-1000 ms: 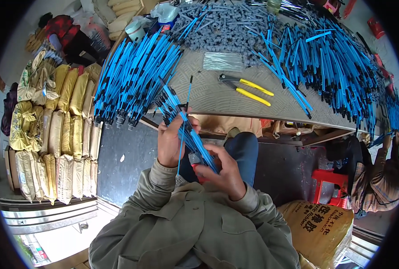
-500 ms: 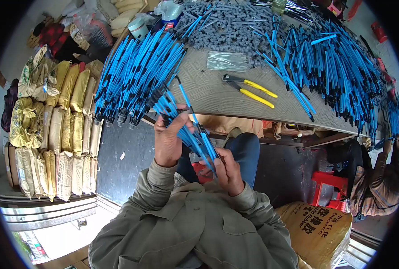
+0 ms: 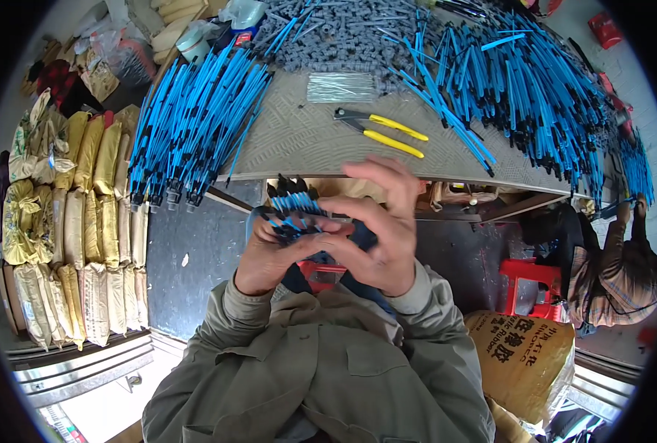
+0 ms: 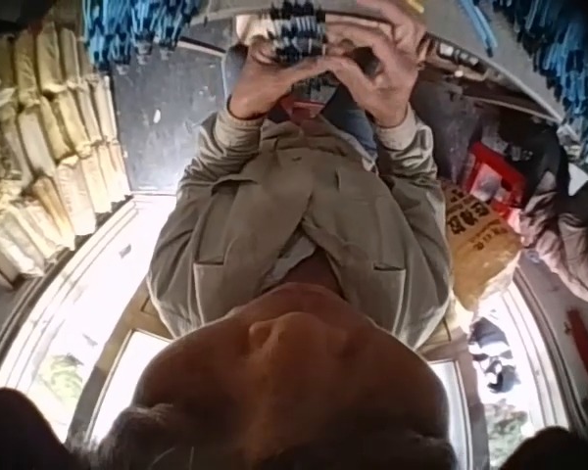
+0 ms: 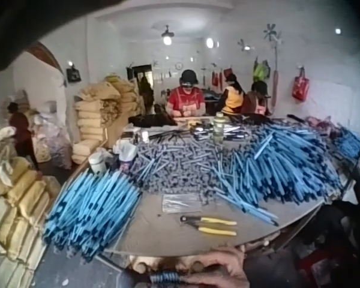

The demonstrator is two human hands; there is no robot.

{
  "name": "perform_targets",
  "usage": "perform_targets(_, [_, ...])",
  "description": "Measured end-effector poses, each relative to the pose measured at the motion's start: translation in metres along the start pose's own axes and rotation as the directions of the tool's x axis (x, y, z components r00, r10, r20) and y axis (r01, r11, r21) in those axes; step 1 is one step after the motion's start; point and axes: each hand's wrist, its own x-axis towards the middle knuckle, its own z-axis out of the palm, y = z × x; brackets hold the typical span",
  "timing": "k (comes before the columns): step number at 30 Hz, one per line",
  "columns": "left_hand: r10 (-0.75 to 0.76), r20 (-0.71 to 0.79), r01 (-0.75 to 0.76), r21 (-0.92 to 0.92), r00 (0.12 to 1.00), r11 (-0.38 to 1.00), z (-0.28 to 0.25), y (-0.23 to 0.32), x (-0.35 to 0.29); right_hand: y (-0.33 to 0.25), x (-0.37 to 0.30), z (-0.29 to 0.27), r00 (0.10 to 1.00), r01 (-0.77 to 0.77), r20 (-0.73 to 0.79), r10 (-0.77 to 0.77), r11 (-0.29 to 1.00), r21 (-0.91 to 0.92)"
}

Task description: The person assembles plastic rib structures by arranging plastic ribs, threading wire through them, attaching a central hub, and fastening and trimming the wire using pliers.

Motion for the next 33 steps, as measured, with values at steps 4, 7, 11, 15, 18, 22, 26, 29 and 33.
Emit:
perform_targets(4, [0.040, 0.009, -0.040, 0.132, 0.999, 0.990, -0.004, -0.016, 0.002, 0.001, -0.006, 0.016, 0.996, -0.075, 0.055, 0.071, 0.995, 0.070])
perform_targets(7, [0.073, 0.039, -0.080, 0.211, 0.997, 0.974, -0.010, -0.022, 0.001, 0.000, -0.004, 0.021, 0.992, -0.111, 0.079, 0.104, 0.988, 0.103])
perform_targets(11, [0.054, 0.064, -0.066, 0.218, 0.997, 0.974, -0.016, -0.025, 0.002, 0.004, -0.009, 0.030, 0.986, -0.133, 0.115, 0.121, 0.985, 0.107])
perform_targets(15, [0.020, 0.037, -0.026, 0.184, 0.999, 0.983, -0.014, -0.027, 0.006, 0.007, -0.007, 0.026, 0.985, -0.103, 0.145, 0.097, 0.994, 0.035])
perform_targets(18, [-0.006, 0.049, -0.004, 0.202, 0.999, 0.979, -0.011, -0.026, 0.014, 0.012, -0.001, 0.015, 0.985, -0.076, 0.160, 0.067, 0.996, 0.047])
perform_targets(22, [0.006, 0.122, -0.062, 0.458, 0.992, 0.887, -0.007, -0.016, 0.021, 0.030, 0.015, -0.002, 0.988, -0.134, 0.115, 0.105, 0.949, 0.286])
perform_targets(26, [-0.017, 0.017, 0.013, 0.206, 1.000, 0.978, 0.011, 0.023, 0.002, 0.081, 0.048, -0.030, 0.927, -0.335, -0.082, 0.366, 0.906, 0.259])
perform_targets(29, [0.192, 0.071, -0.195, 0.046, 0.979, 0.980, 0.012, 0.042, -0.006, 0.168, 0.056, -0.078, 0.974, -0.223, -0.167, 0.151, 0.751, -0.622])
perform_targets(33, [0.175, 0.078, -0.179, 0.038, 0.981, 0.983, -0.011, 0.031, -0.003, 0.201, 0.078, -0.076, 0.957, -0.239, -0.109, 0.270, 0.513, -0.824])
